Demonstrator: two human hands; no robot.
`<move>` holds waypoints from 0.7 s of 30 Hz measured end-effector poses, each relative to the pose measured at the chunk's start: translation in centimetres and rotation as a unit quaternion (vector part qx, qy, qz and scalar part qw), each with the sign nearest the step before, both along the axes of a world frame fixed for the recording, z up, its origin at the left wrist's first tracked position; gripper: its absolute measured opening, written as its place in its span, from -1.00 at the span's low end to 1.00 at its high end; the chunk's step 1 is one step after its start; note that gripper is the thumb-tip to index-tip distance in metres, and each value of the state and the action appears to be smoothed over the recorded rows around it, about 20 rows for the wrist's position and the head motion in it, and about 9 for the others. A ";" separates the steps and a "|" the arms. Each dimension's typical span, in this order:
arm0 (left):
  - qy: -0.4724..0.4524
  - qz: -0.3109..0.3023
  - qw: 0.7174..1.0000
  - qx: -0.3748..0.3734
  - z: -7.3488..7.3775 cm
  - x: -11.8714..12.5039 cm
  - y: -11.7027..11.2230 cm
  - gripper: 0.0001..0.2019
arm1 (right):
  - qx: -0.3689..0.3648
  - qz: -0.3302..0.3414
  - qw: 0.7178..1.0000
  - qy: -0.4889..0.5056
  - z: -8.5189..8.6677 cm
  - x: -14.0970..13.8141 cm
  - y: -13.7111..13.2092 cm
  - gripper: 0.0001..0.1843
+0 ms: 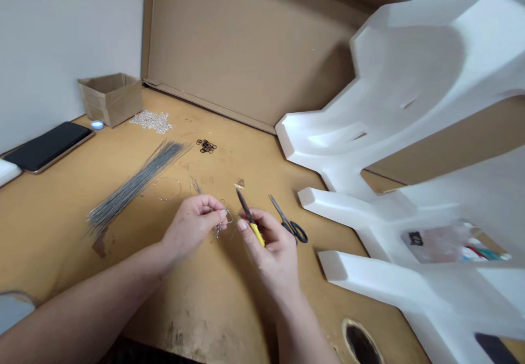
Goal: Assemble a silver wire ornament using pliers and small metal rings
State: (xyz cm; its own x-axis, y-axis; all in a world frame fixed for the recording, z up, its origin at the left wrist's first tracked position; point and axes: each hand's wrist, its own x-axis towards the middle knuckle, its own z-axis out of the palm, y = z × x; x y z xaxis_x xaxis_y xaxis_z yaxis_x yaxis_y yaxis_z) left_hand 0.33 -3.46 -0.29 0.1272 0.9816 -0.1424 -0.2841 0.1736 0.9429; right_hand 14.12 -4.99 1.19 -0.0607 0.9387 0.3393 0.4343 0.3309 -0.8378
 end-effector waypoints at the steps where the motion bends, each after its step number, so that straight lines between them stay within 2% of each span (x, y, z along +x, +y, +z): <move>1: 0.014 -0.001 1.000 0.004 0.1 -0.2 0.1 -0.95 | 0.048 -0.006 0.997 -0.067 0.2 0.4 0.1 -0.94; 3: 0.044 -0.002 0.999 0.015 0.3 -0.6 0.3 -0.94 | 0.142 -0.007 0.973 -0.180 0.6 1.2 0.3 -0.94; 5: 0.063 -0.001 0.998 0.020 0.6 -0.9 0.6 -0.95 | 0.203 0.005 0.940 -0.272 0.8 1.9 0.7 -0.93; 8: 0.064 -0.005 0.998 0.003 0.9 -1.2 0.8 -0.95 | 0.245 0.025 0.901 -0.356 1.0 2.6 1.1 -0.87; 11: 0.062 -0.013 0.998 -0.009 1.0 -1.3 0.9 -0.94 | 0.269 0.020 0.875 -0.402 1.1 2.7 1.3 -0.84; 15: 0.063 -0.019 0.998 0.004 0.7 -1.4 1.0 -0.95 | 0.291 0.010 0.854 -0.431 1.1 2.7 1.2 -0.84; 21: 0.064 -0.027 0.998 0.004 0.9 -1.4 0.9 -0.95 | 0.294 0.001 0.848 -0.440 1.0 2.8 1.2 -0.82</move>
State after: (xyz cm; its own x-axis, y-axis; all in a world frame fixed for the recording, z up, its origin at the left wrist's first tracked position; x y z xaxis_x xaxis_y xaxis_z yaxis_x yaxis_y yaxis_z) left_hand -1.09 -2.60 0.59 0.1610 0.9751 -0.1527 -0.1523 0.1774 0.9723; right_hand 16.87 -3.83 2.24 -0.5356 0.6218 0.5714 0.8044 0.5817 0.1210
